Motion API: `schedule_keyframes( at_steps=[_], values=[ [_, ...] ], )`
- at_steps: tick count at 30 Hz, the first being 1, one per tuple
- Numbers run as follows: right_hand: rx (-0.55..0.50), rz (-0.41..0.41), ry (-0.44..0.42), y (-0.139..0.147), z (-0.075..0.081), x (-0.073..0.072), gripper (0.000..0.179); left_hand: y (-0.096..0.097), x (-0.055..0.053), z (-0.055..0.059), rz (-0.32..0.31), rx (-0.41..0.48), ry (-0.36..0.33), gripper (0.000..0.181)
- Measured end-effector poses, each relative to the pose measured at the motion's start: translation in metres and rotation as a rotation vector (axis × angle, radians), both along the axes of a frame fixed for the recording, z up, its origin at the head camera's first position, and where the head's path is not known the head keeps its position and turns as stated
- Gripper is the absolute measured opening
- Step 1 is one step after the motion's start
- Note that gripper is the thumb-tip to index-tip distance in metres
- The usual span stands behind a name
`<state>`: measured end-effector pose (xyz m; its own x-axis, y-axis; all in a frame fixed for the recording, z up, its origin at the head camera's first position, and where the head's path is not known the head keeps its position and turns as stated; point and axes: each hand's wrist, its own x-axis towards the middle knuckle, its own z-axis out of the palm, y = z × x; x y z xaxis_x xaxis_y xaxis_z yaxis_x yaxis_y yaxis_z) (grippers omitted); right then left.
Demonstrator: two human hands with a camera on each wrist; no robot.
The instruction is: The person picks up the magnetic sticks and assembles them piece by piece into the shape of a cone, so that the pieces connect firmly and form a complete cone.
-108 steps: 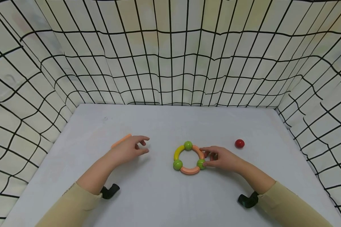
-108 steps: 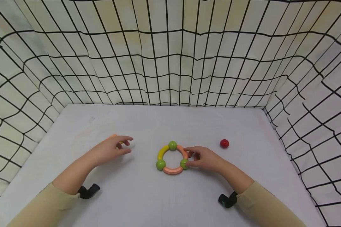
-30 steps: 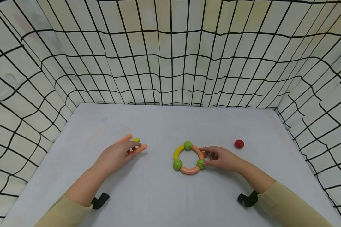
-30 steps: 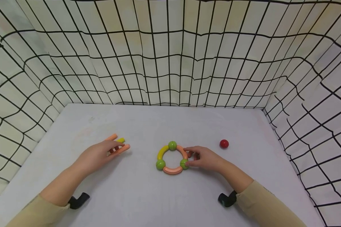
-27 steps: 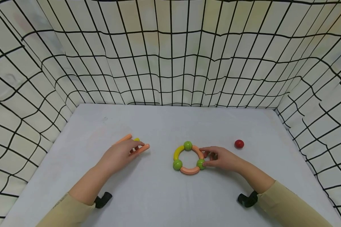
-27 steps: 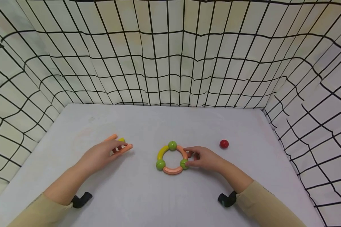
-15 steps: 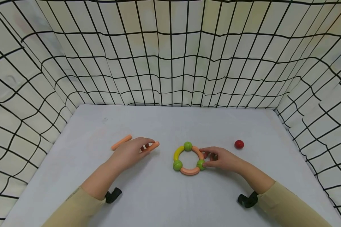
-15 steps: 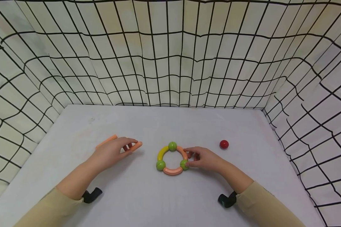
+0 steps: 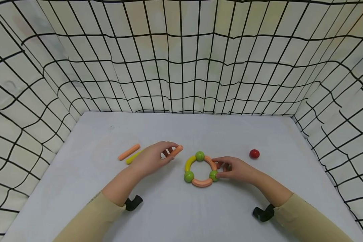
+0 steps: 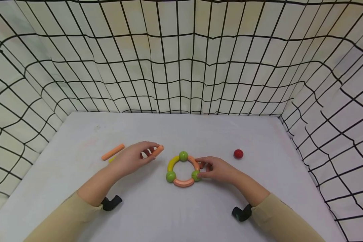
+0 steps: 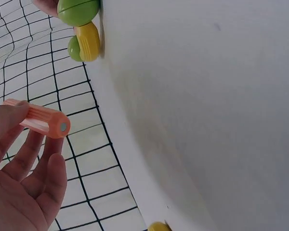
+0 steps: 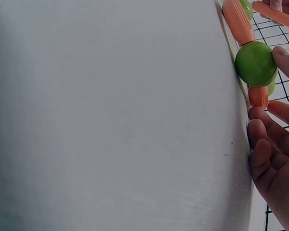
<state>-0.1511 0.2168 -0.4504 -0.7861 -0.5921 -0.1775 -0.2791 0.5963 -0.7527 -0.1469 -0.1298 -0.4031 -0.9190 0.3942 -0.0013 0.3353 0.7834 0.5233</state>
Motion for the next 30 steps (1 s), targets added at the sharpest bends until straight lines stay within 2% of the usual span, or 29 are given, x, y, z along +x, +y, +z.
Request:
schedule_keyframes(
  at_steps=[8,17,22,30],
  values=[
    [0.005,-0.007,-0.006,-0.002,0.001,0.001,0.059,0.014,0.001,-0.001,0.011,0.064,-0.002,0.045],
    [0.015,-0.01,-0.007,-0.002,0.001,0.001,0.059,0.025,-0.001,-0.007,0.0,0.083,0.007,0.046],
    [0.022,-0.009,-0.008,-0.002,0.0,0.0,0.06,0.034,-0.003,-0.008,-0.015,0.071,-0.011,0.049],
    [0.034,-0.013,-0.006,-0.002,-0.001,0.0,0.059,0.045,-0.01,-0.011,-0.039,0.051,0.006,0.049]
  ],
)
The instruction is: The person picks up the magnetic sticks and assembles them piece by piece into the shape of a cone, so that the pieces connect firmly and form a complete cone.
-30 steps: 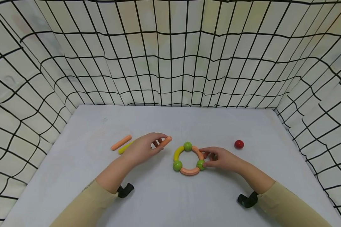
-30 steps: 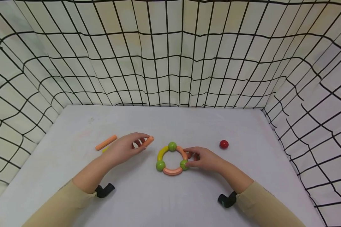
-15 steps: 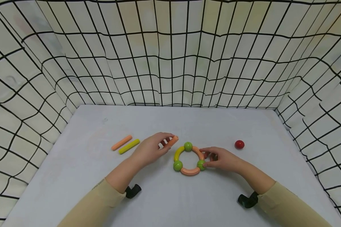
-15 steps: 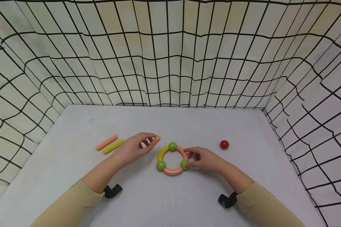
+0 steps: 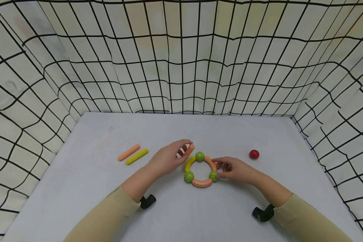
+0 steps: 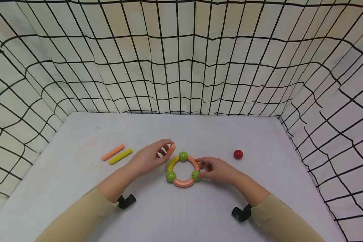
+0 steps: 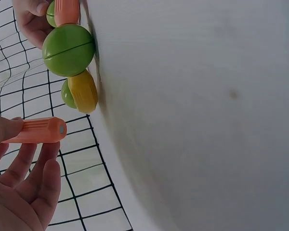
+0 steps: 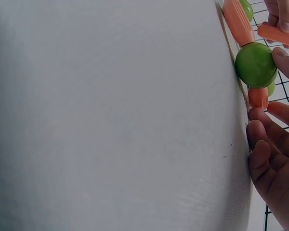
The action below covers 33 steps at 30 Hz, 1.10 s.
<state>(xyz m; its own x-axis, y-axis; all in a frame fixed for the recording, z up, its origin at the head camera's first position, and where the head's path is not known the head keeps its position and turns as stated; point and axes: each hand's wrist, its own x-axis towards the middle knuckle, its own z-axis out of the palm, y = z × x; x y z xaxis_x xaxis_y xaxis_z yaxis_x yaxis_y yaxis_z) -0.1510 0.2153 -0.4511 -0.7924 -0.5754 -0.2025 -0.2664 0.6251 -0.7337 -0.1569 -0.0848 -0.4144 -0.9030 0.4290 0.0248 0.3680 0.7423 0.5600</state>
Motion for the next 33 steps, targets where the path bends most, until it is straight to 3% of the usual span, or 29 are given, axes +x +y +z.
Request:
schedule_keyframes(
  at_steps=[8,14,33],
  values=[
    [0.0,-0.003,-0.003,0.001,-0.001,-0.001,0.059,0.013,-0.011,0.002,-0.023,0.023,0.015,0.046],
    [-0.007,-0.002,-0.005,0.002,-0.001,-0.001,0.058,0.023,-0.018,0.004,-0.024,0.073,-0.022,0.043],
    [-0.031,0.008,-0.014,0.001,-0.001,0.0,0.059,0.038,-0.028,0.002,-0.029,0.143,-0.091,0.043]
  ],
)
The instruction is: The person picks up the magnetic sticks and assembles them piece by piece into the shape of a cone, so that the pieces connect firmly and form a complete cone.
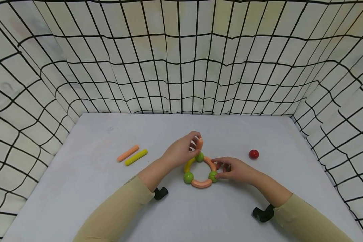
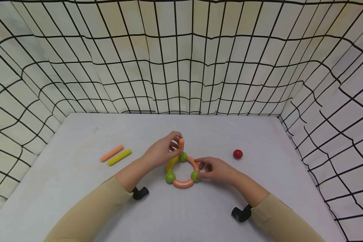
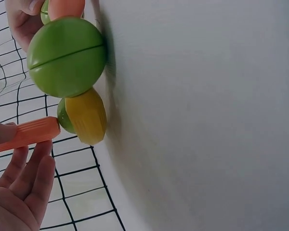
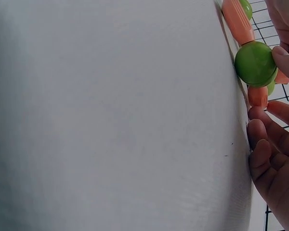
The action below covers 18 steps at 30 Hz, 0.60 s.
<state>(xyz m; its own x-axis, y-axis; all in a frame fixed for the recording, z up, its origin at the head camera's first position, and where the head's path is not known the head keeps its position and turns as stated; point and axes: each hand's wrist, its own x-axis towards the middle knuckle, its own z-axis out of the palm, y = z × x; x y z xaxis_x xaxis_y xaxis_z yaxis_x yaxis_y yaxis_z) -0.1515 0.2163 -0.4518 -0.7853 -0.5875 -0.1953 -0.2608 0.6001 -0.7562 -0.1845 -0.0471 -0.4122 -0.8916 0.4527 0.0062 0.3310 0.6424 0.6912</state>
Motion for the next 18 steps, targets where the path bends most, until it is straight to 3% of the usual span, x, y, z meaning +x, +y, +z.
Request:
schedule_keyframes(
  at_steps=[18],
  values=[
    [0.01,0.002,0.005,0.0002,-0.0005,-0.0007,0.059,0.0014,-0.0002,-0.0041,0.011,0.003,-0.026,0.046]
  ],
)
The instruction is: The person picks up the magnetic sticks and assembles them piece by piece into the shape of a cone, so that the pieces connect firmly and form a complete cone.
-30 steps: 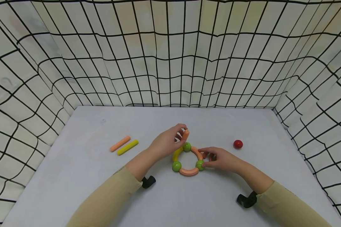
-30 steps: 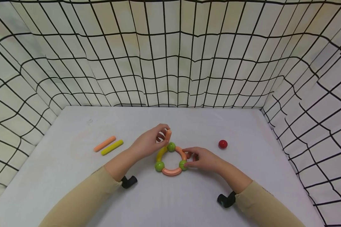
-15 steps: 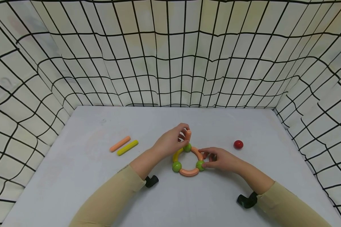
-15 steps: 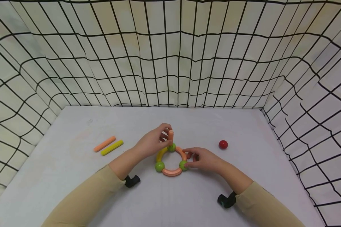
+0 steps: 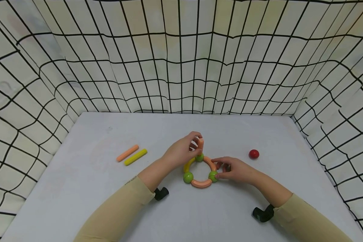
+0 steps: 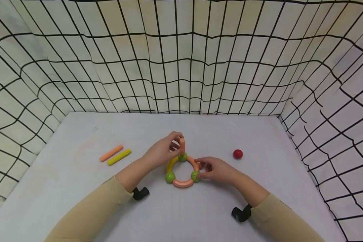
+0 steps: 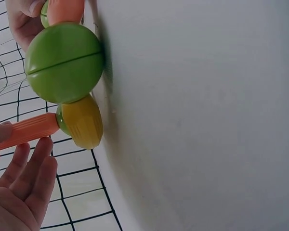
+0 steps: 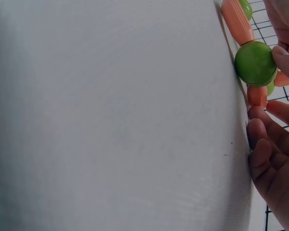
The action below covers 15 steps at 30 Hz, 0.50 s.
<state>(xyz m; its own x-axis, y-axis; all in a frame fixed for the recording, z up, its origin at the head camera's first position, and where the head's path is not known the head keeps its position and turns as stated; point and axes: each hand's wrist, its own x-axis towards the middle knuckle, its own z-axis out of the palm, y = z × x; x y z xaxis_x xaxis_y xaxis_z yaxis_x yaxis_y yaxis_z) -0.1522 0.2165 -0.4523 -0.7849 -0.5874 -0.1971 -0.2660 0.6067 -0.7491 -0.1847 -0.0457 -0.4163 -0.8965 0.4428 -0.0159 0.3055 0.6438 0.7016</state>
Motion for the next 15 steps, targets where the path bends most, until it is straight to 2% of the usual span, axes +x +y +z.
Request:
schedule_keyframes(
  at_steps=[15],
  values=[
    [-0.008,-0.003,-0.01,-0.0006,0.0019,0.001,0.057,-0.0017,0.0044,0.0005,-0.011,0.04,0.015,0.034]
  ],
)
